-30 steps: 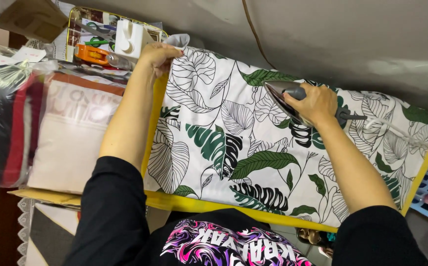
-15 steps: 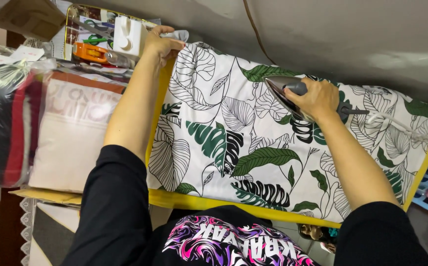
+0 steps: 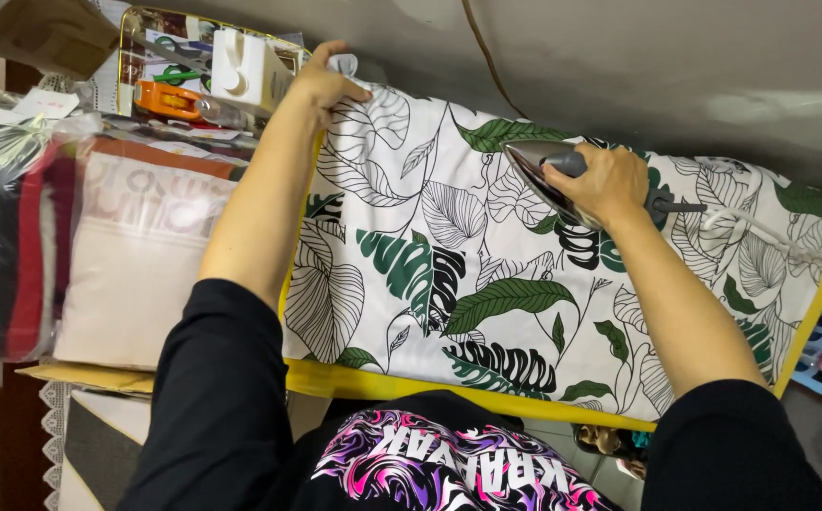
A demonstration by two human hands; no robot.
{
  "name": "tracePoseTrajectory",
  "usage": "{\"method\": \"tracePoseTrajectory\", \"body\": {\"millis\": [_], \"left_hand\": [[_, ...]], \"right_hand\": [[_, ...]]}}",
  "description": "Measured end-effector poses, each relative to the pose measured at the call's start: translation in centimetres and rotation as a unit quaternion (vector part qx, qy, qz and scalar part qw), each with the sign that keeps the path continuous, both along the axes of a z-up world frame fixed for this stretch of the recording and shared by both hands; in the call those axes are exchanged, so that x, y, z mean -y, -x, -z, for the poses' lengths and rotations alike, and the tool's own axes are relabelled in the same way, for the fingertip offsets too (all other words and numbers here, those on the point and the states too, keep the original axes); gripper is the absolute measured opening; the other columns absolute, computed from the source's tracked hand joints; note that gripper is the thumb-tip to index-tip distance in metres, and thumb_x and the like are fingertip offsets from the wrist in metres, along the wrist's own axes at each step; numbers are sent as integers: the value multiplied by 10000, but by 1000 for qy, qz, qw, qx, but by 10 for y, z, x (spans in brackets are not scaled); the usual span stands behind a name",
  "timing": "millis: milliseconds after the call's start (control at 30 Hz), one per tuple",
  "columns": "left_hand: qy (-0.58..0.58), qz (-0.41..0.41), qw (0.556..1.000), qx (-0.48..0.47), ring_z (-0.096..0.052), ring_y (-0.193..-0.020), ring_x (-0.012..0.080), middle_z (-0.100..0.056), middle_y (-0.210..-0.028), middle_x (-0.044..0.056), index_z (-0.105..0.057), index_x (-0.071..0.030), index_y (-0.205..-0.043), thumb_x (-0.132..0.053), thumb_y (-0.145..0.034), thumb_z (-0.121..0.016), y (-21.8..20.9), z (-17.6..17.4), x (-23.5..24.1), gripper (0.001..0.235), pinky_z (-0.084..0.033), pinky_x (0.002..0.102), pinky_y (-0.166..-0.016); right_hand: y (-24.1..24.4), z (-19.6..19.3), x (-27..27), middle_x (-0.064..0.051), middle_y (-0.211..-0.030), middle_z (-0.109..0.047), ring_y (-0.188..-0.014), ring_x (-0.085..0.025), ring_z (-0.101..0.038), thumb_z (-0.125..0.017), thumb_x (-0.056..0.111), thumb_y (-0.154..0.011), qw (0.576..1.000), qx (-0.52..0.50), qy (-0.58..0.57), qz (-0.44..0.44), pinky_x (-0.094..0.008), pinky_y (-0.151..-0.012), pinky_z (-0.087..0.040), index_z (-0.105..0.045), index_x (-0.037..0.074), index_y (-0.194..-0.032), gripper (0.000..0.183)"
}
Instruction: Ironing a large piece of leaf-patterned fabric on an ironing board.
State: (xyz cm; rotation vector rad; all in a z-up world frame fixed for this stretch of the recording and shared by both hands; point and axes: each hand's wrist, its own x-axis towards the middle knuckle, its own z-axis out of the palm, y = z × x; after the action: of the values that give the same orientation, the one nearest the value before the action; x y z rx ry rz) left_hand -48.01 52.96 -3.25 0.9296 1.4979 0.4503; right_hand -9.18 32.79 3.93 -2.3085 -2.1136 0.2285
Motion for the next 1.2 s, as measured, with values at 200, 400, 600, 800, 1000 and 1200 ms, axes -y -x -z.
{"method": "tracePoseTrajectory", "body": {"millis": [200, 400, 600, 800, 1000, 1200], "left_hand": [[61, -184, 934, 300, -766, -904, 321, -719, -1070, 189, -615, -56, -1268, 223, -744, -695, 36, 55, -8, 598, -658, 418, -693], [-131, -212, 957, 146, -750, -720, 229, -735, -854, 130, -679, 21, -1081, 164, -766, -831, 68, 72, -18, 378, -631, 355, -646], [-33, -63, 996, -57, -706, -619, 202, -689, -777, 133, -504, -47, -913, -173, -920, -772, 62, -35, 17, 296, -619, 316, -543], [-92, 8, 993, 68, -642, -625, 118, -631, -755, 19, -535, -157, -951, 86, -715, -814, 54, 0, 17, 438, -524, 266, -502], [-146, -23, 981, 125, -705, -800, 141, -788, -1013, 140, -812, 16, -1040, 138, -871, -727, 69, 68, 24, 225, -586, 257, -720], [-286, 25, 953, 92, -710, -1123, 171, -757, -1235, 96, -748, -40, -1221, 175, -848, -607, 63, 55, 28, 453, -546, 249, -1002]], "right_hand": [[0, -1, -2, -137, -711, -711, -689, -338, -692, -777, 648, -817, 1000, 12, -10, -11, -461, -654, -549, -810, 169, -941, 495], [5, -6, -5, -134, -717, -716, -679, -334, -697, -771, 630, -837, 1000, 5, -8, -16, -455, -664, -556, -807, 161, -964, 487], [6, -7, -8, -125, -730, -723, -673, -336, -700, -747, 633, -856, 1000, -3, -3, -18, -461, -660, -559, -806, 162, -994, 494], [27, -21, -7, -80, -687, -706, -622, -280, -696, -707, 677, -807, 991, 5, 98, -87, -432, -589, -555, -794, 226, -944, 479], [117, -3, 58, -63, -619, -683, -490, -230, -654, -667, 665, -841, 958, 3, 50, -281, -405, -479, -539, -760, 193, -865, 482], [151, -2, -28, -127, -598, -679, -514, -303, -660, -717, 626, -836, 987, -23, -29, -154, -465, -528, -543, -752, 139, -829, 488]]}}
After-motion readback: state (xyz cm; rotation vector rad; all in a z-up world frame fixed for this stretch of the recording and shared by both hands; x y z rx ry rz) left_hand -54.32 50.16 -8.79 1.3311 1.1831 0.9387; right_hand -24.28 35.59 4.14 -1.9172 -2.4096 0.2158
